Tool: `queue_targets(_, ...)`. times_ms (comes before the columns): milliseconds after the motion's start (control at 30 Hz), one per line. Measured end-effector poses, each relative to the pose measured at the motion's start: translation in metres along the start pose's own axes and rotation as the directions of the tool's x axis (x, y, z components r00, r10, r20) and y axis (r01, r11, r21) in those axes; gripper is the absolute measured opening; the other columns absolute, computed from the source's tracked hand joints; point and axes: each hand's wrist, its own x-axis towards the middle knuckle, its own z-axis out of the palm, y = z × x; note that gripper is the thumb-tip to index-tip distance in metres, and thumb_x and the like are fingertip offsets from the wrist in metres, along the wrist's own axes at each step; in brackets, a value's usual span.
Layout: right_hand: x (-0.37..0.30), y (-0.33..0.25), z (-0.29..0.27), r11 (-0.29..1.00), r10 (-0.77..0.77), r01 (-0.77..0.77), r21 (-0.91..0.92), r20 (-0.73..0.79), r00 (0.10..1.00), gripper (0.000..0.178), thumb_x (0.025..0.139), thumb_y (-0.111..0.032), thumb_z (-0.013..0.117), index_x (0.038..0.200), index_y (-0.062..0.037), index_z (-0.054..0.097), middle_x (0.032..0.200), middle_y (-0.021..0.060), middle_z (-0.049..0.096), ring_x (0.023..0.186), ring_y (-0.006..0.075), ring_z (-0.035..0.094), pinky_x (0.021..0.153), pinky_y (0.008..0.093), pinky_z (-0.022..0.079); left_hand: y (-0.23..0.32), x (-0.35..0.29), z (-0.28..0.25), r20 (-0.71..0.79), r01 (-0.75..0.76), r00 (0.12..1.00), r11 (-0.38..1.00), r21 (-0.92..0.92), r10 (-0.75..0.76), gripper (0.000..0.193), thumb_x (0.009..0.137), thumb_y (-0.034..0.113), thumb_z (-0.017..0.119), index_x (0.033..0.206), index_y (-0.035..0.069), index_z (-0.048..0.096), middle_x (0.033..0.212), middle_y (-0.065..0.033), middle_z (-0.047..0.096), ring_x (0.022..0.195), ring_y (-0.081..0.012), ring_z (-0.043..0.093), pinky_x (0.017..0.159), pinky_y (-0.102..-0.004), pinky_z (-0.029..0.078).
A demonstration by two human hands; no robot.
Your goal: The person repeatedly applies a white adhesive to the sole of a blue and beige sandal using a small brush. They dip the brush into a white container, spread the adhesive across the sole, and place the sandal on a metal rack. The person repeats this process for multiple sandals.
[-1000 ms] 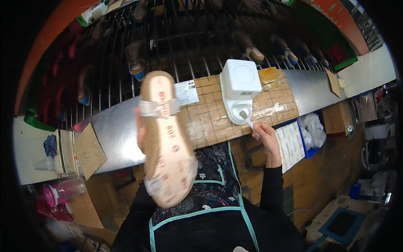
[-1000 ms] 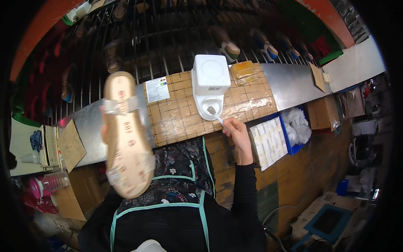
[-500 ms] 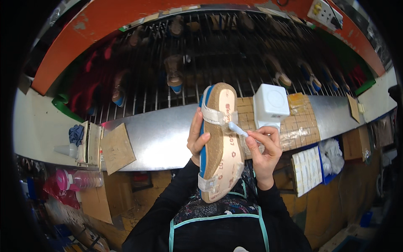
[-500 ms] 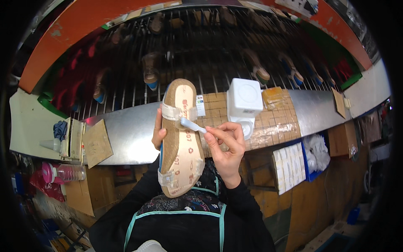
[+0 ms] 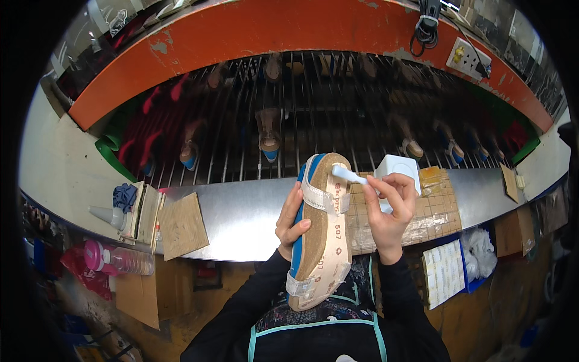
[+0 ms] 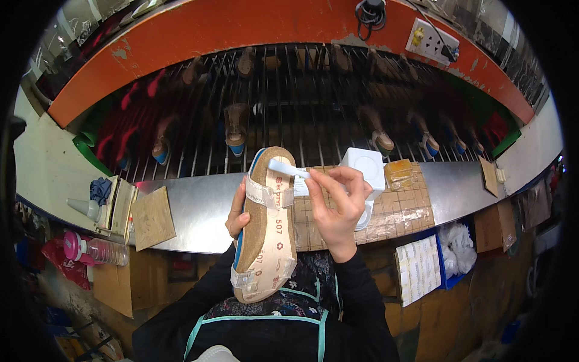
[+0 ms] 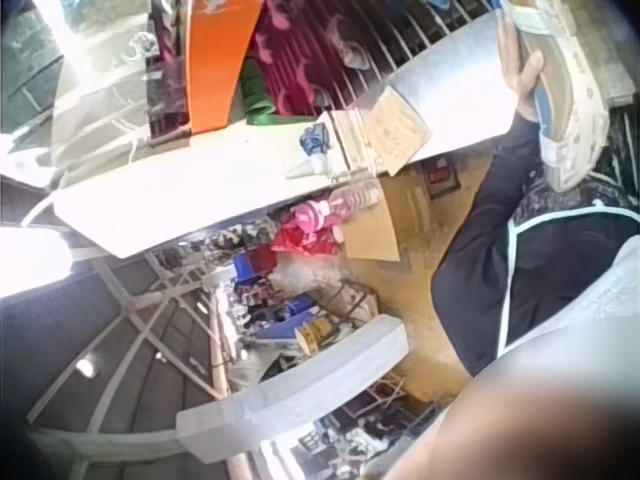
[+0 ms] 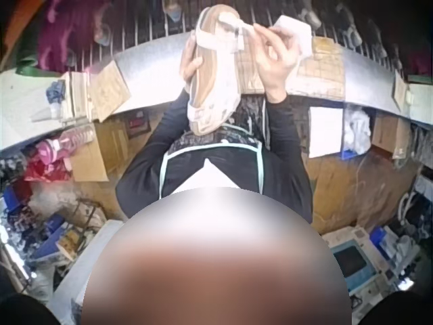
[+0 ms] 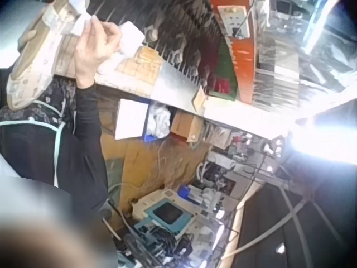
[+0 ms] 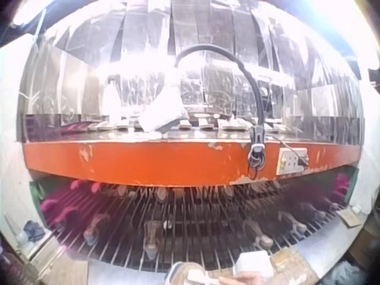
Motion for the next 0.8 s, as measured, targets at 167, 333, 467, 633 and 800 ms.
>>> queue_targets(167, 0.001, -0.001, -0.012, 0.995, -0.091, 0.092, -0.026, 0.059, 0.994, 0.022, 0.071, -0.01, 0.081, 0.093, -0.011, 0.077, 0.088, 0.0012, 0.06, 0.079, 0.014, 0.054, 0.078, 0.0306, 0.032, 0.016, 0.025, 0.003, -0.005, -0.502, 0.864, 0.86, 0.097, 0.504, 0.045, 0.094, 0.015, 0.055, 0.137, 0.019, 0.044, 0.152, -0.0216, 0.029, 0.138, -0.0378, 0.035, 0.107, -0.0468, 0.044)
queue_targets(333, 0.007, -0.001, -0.032, 0.997, -0.07, 0.075, -0.013, 0.216, 0.974, 0.02, 0.072, -0.012, 0.081, 0.091, -0.0113, 0.077, 0.085, 0.0002, 0.059, 0.073, 0.0129, 0.052, 0.076, 0.0295, 0.032, 0.023, 0.026, 0.001, 0.025, -0.484, 0.875, 0.873, 0.059, 0.483, 0.042, 0.093, 0.016, 0.056, 0.133, 0.019, 0.045, 0.151, -0.0224, 0.031, 0.138, -0.0385, 0.035, 0.105, -0.0476, 0.045)
queue_targets(467, 0.008, 0.001, -0.038, 0.995, 0.017, -0.045, 0.089, 0.286, 0.958, 0.02, 0.072, -0.014, 0.08, 0.091, -0.0108, 0.077, 0.083, -0.0002, 0.058, 0.07, 0.0128, 0.051, 0.075, 0.029, 0.032, 0.02, 0.013, -0.001, 0.052, -0.062, 0.997, 0.997, -0.048, 0.064, 0.064, 0.086, 0.019, 0.053, 0.146, 0.009, 0.033, 0.152, -0.0213, 0.031, 0.137, -0.0364, 0.038, 0.106, -0.047, 0.045)
queue_targets(633, -0.005, -0.002, -0.043, 0.997, -0.03, 0.013, 0.07, 0.254, 0.967, 0.02, 0.071, -0.014, 0.081, 0.091, -0.0117, 0.077, 0.087, 0.0003, 0.06, 0.072, 0.0133, 0.053, 0.076, 0.0294, 0.033, 0.022, 0.002, 0.007, 0.021, 0.207, 0.978, 0.953, -0.223, -0.208, 0.074, 0.081, 0.022, 0.049, 0.15, 0.003, 0.028, 0.151, -0.0224, 0.032, 0.132, -0.0348, 0.045, 0.105, -0.047, 0.046)
queue_targets(800, 0.005, 0.002, -0.055, 0.979, -0.132, 0.074, 0.191, 0.311, 0.941, 0.019, 0.072, -0.012, 0.081, 0.091, -0.0113, 0.077, 0.088, 0.0017, 0.06, 0.074, 0.0137, 0.056, 0.075, 0.0291, 0.038, 0.031, 0.006, 0.02, -0.073, 0.134, 0.984, 0.949, -0.285, -0.161, 0.071, 0.082, 0.024, 0.049, 0.149, 0.009, 0.032, 0.146, -0.0248, 0.038, 0.126, -0.0353, 0.051, 0.102, -0.0484, 0.049)
